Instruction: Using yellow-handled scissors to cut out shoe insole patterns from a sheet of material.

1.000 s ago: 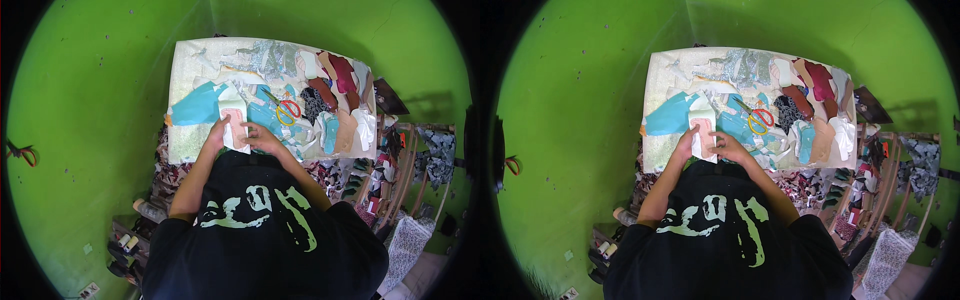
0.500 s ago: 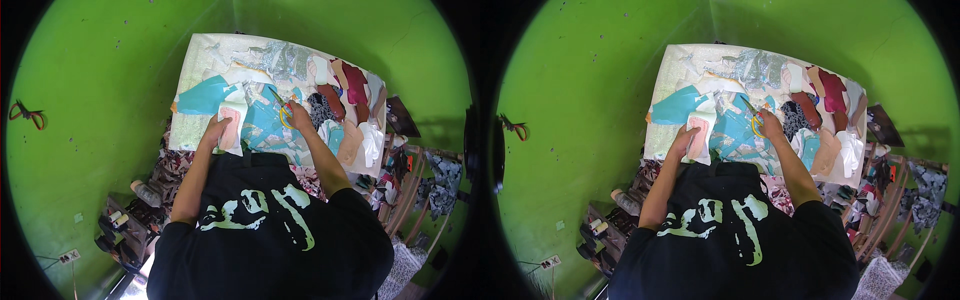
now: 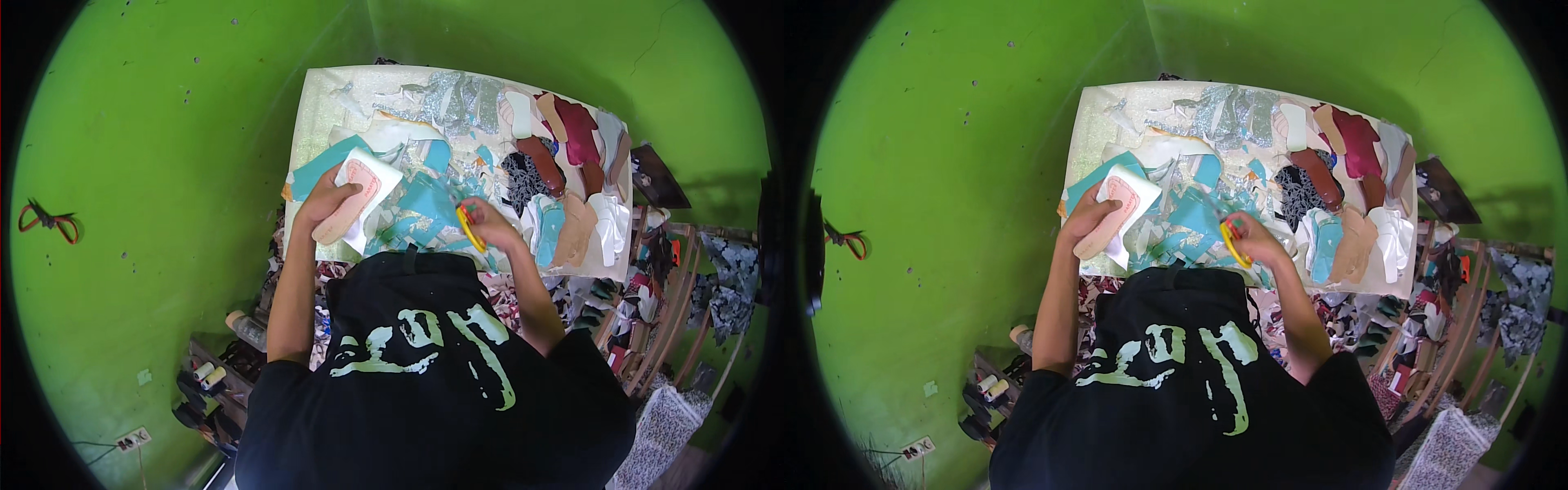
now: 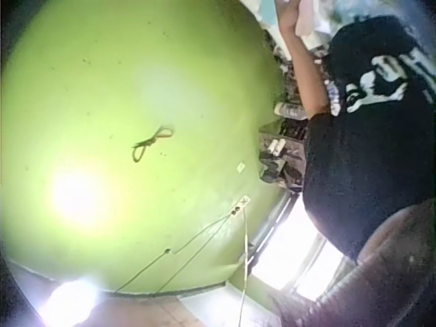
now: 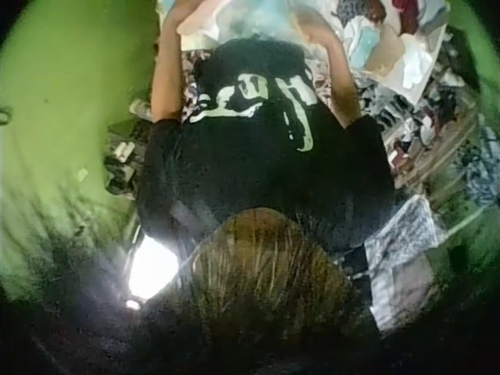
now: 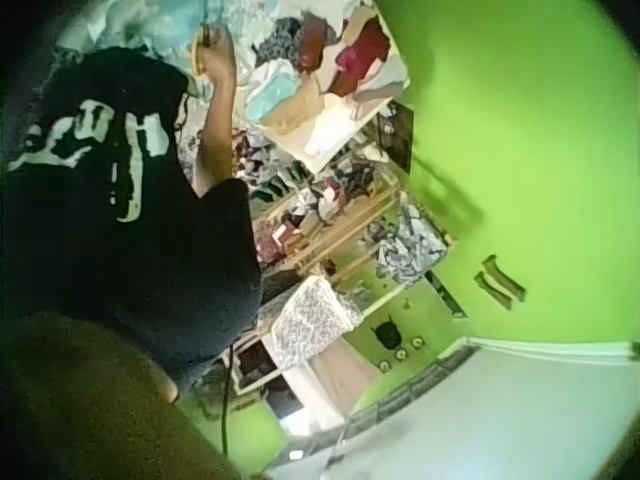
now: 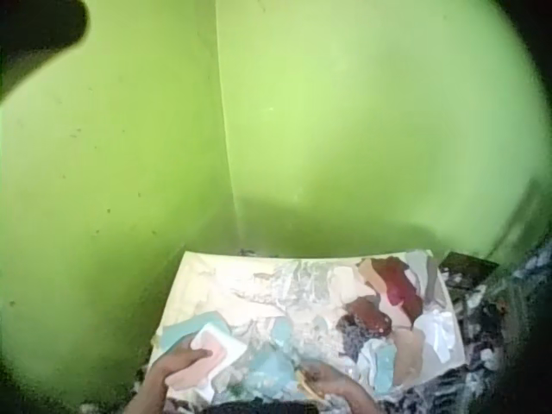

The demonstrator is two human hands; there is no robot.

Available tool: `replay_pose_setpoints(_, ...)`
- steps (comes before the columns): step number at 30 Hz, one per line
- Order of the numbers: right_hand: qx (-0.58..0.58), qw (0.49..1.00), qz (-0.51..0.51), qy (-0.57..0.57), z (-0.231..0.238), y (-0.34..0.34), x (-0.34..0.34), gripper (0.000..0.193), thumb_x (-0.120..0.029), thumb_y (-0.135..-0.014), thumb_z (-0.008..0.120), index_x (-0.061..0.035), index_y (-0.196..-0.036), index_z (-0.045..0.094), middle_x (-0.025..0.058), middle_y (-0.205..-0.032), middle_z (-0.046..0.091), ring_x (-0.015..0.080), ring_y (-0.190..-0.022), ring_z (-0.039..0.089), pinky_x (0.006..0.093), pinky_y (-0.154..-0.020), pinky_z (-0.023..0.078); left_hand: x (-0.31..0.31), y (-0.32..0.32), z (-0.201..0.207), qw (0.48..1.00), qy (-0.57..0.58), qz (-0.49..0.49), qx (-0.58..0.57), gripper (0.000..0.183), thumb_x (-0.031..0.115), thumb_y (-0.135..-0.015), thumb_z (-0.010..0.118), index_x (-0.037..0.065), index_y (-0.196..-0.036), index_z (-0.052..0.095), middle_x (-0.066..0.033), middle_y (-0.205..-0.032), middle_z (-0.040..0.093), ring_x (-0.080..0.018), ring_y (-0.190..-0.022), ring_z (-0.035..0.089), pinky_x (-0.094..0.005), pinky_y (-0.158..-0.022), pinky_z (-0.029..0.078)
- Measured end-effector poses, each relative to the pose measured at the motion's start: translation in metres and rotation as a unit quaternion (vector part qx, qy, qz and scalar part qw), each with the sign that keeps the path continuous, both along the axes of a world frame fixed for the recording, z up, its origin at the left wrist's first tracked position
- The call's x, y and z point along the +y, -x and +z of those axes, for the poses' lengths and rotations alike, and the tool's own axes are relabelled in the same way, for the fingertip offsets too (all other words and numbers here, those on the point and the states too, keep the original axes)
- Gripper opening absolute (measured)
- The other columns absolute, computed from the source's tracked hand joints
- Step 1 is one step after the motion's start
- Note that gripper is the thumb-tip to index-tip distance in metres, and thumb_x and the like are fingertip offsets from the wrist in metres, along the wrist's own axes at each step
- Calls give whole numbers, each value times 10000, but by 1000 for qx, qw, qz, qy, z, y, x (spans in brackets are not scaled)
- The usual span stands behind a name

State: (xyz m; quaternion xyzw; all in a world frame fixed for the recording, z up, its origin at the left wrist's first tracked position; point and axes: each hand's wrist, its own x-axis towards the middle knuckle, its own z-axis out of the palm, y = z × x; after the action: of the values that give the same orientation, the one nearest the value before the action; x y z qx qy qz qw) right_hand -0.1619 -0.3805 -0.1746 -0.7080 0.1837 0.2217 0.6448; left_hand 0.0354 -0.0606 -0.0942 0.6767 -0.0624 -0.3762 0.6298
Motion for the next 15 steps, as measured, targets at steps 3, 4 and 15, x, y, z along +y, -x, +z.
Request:
replay_pose_setpoints(3,48,969,-80,-227,45,29,45,621,-267,-754,790,-115,-1274,487,21,-890,531,106,-739,549,258,-608,479,-7,-18,15,998,42,-39,5,540,12,-834,647,-5,-1352,495,-105,-1135,666,-165,-931,671,-294,-793,558)
replay_pose_setpoints(4,58,941,-100,-317,42,35,56,658,-328,-755,812,-118,-1280,476,15,-903,514,100,-748,538,242,-611,467,-9,-23,18,998,44,-49,5,540,12,-834,647,-5,-1352,495,-105,-1135,666,-165,-931,671,-294,-793,558)
replay_pose_setpoints(15,-152,962,-71,-213,100,0,146,929,-836,-672,641,-84,-1107,313,43,-879,449,108,-712,453,243,-617,410,-14,-37,50,983,109,-140,46,494,-16,-832,623,7,-1318,531,-86,-1128,666,-167,-972,661,-306,-856,539)
